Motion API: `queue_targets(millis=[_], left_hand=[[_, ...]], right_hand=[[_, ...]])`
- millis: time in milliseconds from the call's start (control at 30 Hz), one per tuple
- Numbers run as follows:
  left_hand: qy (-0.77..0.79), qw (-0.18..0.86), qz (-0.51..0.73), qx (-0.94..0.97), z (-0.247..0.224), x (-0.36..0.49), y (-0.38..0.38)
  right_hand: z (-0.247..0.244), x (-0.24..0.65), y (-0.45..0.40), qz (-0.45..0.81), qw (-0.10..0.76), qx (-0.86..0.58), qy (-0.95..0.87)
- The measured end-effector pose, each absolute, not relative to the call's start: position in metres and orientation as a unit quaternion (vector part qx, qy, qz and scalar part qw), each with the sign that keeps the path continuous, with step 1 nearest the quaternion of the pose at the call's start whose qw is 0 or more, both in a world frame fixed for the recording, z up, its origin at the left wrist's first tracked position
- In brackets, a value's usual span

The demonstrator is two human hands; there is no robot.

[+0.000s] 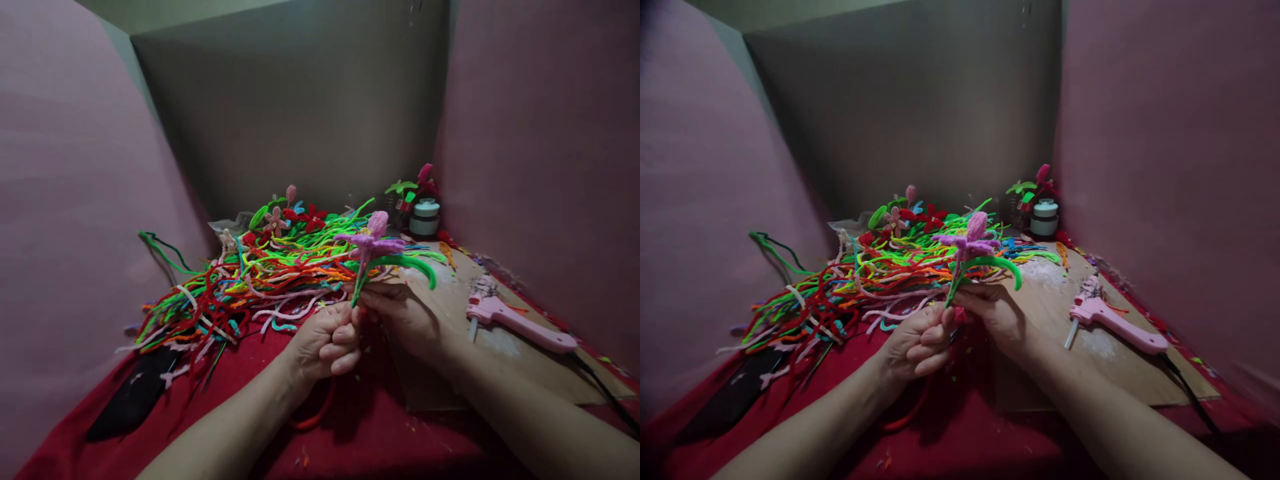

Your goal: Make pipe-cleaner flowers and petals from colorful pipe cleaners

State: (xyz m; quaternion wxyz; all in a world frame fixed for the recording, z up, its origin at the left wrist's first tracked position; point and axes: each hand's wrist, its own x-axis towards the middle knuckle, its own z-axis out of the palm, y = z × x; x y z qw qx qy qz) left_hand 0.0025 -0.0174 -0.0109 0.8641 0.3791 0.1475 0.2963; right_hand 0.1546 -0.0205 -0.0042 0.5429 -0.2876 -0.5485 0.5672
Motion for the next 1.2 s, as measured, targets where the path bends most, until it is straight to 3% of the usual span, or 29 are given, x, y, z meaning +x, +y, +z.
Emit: queue_targets(millis=[133,333,400,467,600,667,767,867,933,1000,1133,1200], left_hand=[[0.177,0.803,0.316,0.473,-0.010,0.003,-0.016],[0.414,0.329,0.436,0.728,-0.008,0.005,-0.020],[0.427,0.281,0.446,0.735,-0.007,0.007,-0.023],[0.416,0.363,0.443,0.706,-0.005,0.009,-0.026],[0.293,0.674,0.397,0.550,-0.001,0.011,-0.027],[0.224,0.757,0.361,0.497,0.001,0.010,-0.025],[0.265,0.713,0.351,0.546,0.002,0.008,-0.025],[0.378,0.482,0.443,0.654,0.001,0.008,-0.027],[0.413,0.397,0.478,0.666,0.000,0.009,-0.028],[0.408,0.464,0.458,0.640,0.000,0.009,-0.027],[0.257,0.737,0.358,0.512,0.000,0.008,-0.022],[0.213,0.788,0.330,0.475,-0.002,0.008,-0.020]], right_hand=[[-0.008,0.147,-0.024,0.618,0.553,-0.269,-0.489],[-0.002,0.144,-0.027,0.463,0.610,-0.374,-0.523],[-0.002,0.144,-0.027,0.434,0.604,-0.385,-0.547],[-0.005,0.145,-0.025,0.440,0.591,-0.372,-0.564],[-0.010,0.149,-0.020,0.560,0.539,-0.297,-0.554],[-0.009,0.152,-0.020,0.607,0.521,-0.262,-0.540],[-0.004,0.154,-0.022,0.583,0.535,-0.282,-0.542],[-0.001,0.151,-0.024,0.483,0.565,-0.359,-0.564],[-0.001,0.149,-0.025,0.452,0.567,-0.387,-0.570],[-0.002,0.148,-0.026,0.489,0.548,-0.369,-0.569],[0.001,0.151,-0.028,0.564,0.519,-0.305,-0.565],[0.004,0.153,-0.029,0.551,0.522,-0.316,-0.570]])
